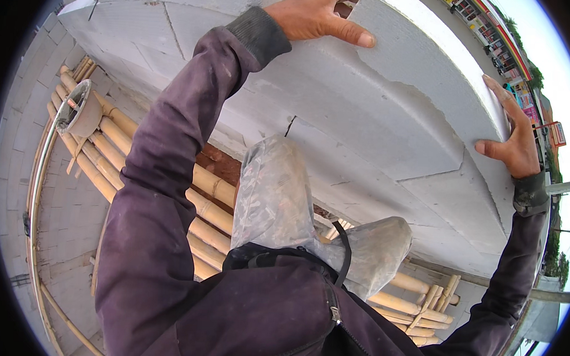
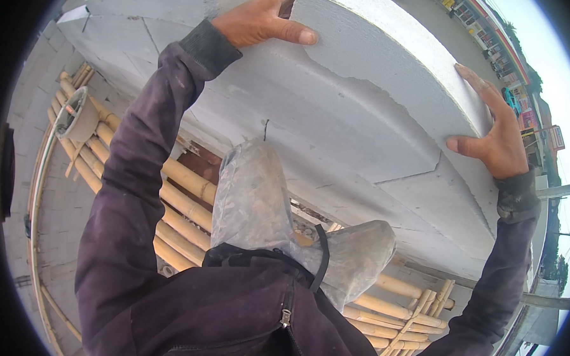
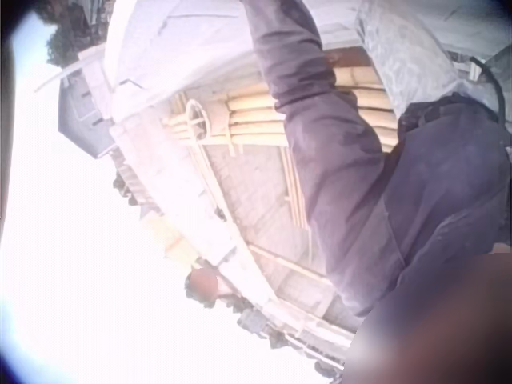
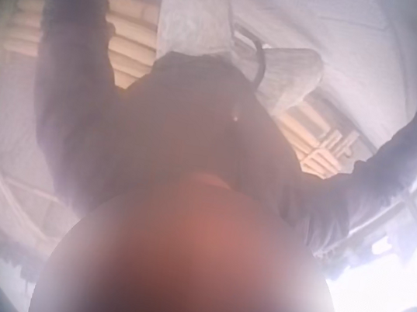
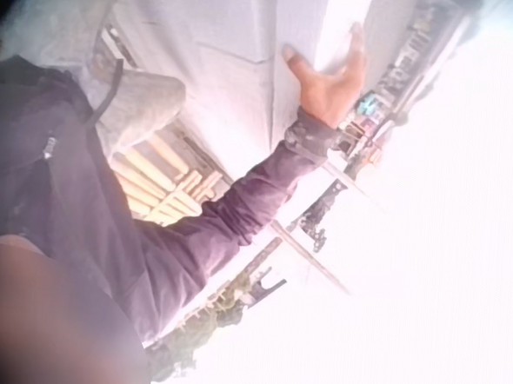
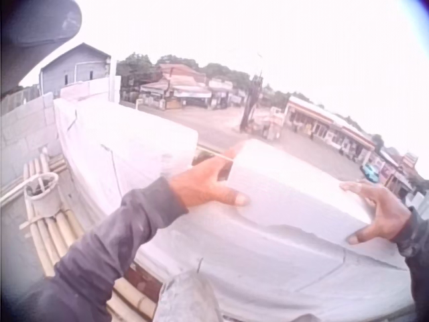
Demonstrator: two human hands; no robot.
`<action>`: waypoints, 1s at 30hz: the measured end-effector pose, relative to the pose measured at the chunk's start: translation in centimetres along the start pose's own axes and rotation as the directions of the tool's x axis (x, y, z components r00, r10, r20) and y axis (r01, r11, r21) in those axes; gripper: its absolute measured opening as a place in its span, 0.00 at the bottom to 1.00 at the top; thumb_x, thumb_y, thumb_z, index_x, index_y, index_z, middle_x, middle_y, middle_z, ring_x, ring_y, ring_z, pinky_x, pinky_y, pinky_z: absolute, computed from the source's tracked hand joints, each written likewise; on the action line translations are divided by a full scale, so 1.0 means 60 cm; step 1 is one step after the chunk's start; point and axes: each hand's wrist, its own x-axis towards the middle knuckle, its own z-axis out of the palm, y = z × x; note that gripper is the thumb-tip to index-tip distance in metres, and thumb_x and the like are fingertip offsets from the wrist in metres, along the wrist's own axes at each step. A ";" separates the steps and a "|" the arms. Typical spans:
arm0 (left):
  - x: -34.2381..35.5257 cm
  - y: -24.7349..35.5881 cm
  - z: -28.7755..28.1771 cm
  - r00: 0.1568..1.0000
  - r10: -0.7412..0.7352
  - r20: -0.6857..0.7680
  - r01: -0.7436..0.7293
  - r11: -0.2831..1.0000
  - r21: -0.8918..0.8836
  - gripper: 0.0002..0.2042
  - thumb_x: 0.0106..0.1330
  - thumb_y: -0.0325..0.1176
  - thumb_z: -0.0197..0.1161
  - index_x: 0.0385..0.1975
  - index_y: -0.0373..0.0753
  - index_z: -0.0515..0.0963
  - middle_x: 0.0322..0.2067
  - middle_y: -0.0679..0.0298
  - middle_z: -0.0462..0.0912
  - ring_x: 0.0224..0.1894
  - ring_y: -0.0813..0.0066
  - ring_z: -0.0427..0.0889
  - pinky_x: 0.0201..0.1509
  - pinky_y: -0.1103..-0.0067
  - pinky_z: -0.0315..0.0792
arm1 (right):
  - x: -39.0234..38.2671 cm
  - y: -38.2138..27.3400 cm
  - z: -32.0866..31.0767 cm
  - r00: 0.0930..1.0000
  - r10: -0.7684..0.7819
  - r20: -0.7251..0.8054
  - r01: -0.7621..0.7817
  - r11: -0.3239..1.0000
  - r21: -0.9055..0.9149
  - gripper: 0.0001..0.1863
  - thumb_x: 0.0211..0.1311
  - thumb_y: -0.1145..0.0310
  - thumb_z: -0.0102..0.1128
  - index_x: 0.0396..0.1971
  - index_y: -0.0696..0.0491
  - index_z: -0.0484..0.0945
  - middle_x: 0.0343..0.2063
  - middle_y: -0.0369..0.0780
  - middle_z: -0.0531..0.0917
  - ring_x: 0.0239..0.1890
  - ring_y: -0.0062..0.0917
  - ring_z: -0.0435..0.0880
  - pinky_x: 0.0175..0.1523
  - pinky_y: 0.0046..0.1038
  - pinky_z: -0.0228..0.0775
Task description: The person lifts white blocks from a bamboo scaffold, positions them on a partially built wall, and uses a trowel to apply mortar between the blocks. The person repeatedly adjusts the blocks to align them with the existing wall structure.
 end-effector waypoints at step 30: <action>-0.013 -0.052 -0.012 0.987 0.024 -0.161 0.062 0.859 0.508 0.61 0.35 0.56 0.80 0.75 0.50 0.53 0.69 0.48 0.63 0.72 0.46 0.60 0.74 0.62 0.57 | -0.012 -0.014 0.002 0.984 -0.172 -0.038 0.171 0.985 -0.024 0.52 0.25 0.54 0.72 0.64 0.48 0.74 0.54 0.45 0.76 0.54 0.40 0.76 0.64 0.34 0.67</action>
